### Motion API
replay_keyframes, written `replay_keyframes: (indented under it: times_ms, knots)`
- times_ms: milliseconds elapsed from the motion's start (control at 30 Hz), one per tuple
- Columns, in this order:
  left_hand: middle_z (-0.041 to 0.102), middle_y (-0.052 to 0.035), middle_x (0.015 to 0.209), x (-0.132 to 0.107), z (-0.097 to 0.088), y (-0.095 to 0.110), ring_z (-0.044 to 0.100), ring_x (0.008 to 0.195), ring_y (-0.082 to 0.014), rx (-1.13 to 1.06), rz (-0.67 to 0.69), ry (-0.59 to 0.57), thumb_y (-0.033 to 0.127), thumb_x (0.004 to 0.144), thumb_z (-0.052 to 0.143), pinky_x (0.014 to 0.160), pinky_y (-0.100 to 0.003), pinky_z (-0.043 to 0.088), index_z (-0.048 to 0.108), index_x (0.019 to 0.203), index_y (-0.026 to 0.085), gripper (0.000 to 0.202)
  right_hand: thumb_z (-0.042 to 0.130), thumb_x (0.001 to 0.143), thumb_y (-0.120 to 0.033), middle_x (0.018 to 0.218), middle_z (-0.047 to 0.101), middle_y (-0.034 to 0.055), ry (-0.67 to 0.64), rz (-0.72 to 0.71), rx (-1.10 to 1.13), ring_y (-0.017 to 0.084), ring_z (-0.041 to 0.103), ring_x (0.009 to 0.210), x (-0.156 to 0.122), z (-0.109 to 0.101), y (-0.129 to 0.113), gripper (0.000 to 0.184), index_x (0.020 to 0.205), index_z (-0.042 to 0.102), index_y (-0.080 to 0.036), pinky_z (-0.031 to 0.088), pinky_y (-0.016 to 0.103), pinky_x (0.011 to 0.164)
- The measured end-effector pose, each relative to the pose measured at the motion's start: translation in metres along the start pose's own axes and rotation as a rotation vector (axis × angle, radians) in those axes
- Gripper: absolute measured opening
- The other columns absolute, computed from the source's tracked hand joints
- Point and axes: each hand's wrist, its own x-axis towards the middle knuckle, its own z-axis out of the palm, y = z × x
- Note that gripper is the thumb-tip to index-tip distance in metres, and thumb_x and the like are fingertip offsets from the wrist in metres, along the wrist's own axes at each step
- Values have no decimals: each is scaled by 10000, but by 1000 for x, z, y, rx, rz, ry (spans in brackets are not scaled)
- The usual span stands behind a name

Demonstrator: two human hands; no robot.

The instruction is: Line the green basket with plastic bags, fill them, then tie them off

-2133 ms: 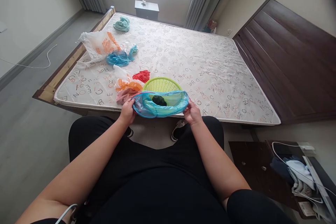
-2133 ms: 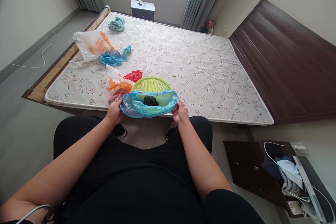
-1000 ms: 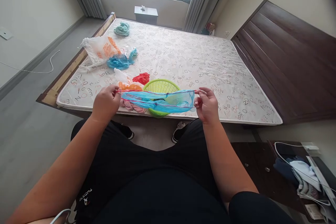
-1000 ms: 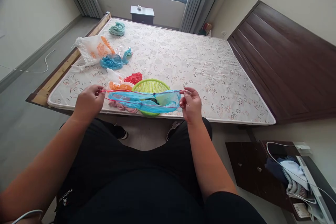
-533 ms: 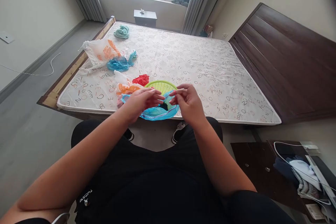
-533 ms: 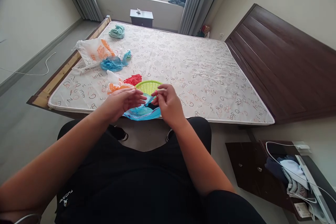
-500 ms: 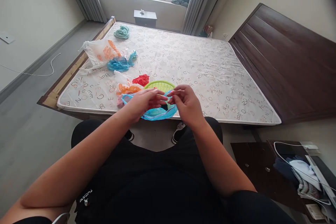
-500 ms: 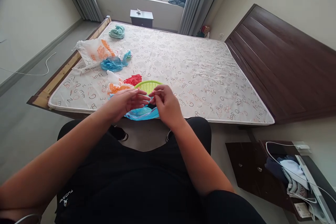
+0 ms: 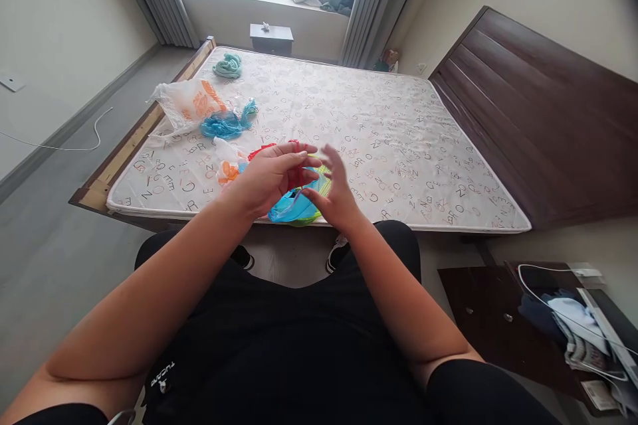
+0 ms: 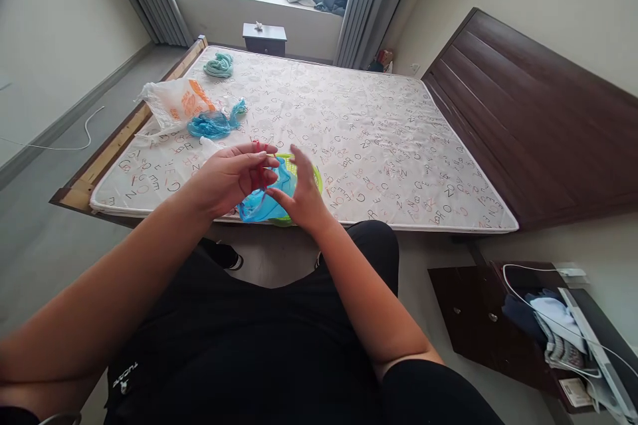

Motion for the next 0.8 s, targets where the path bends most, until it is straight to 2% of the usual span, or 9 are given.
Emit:
replay_keyframes:
  times_ms: [100,167,267,400,500,567,633,733,800]
  knots:
    - [757,-73,909,-2,5,7,723,734,-141,80,34,16,210,869,817,809,-334,641,745,1046,134,205,587,1001,-381,1275,711,123,-265,93,76,301,649,1211,1,19,17,465,1438,587,-223,548,443,1005]
    - [754,-66,918,-3,6,13,735,749,-149,125,84,47,243,884,820,819,-353,651,748,1047,151,201,540,1014,-356,1154,759,85,-362,154,107,279,689,1086,-2,28,23,319,1263,695,-234,548,416,963]
    - [750,-65,948,-4,4,24,753,788,-161,182,186,117,257,915,797,829,-369,657,760,1028,165,151,545,1021,-371,1158,776,61,-352,214,132,264,698,1057,-10,37,31,291,1225,724,-267,533,390,963]
    - [746,-75,966,-4,-3,33,750,775,-153,217,240,162,221,923,776,844,-376,658,772,980,152,89,510,1017,-314,1119,779,90,-359,281,57,268,701,1018,-14,40,56,315,1239,722,-244,523,396,946]
    - [742,-70,965,-4,-6,33,749,755,-155,216,235,149,230,910,784,819,-374,660,774,1008,160,121,557,957,-293,1247,735,125,-342,216,115,287,658,1176,-9,32,69,340,1255,695,-205,501,441,1043]
    - [739,-65,959,-5,-4,32,757,771,-169,214,238,133,232,910,781,790,-366,658,773,1037,169,142,580,942,-339,1454,631,138,-251,171,253,302,565,1363,-5,25,63,462,1385,609,-212,466,486,1128]
    - [734,-60,949,-7,1,31,761,789,-178,208,243,121,216,921,762,766,-353,651,769,1046,172,133,585,962,-419,1598,511,127,-154,145,364,307,462,1487,0,21,46,570,1500,501,-253,426,530,1189]
    - [729,-53,949,-10,10,30,762,809,-177,191,244,109,198,944,725,739,-326,638,762,1046,174,111,686,933,-541,1631,466,139,-45,98,371,327,399,1539,7,29,6,711,1544,444,-270,368,556,1248]
    - [728,-47,949,-11,16,28,764,819,-178,186,233,92,209,952,712,720,-307,632,759,1052,181,114,714,925,-554,1600,487,171,26,123,355,330,443,1507,13,40,-18,770,1559,415,-235,403,537,1232]
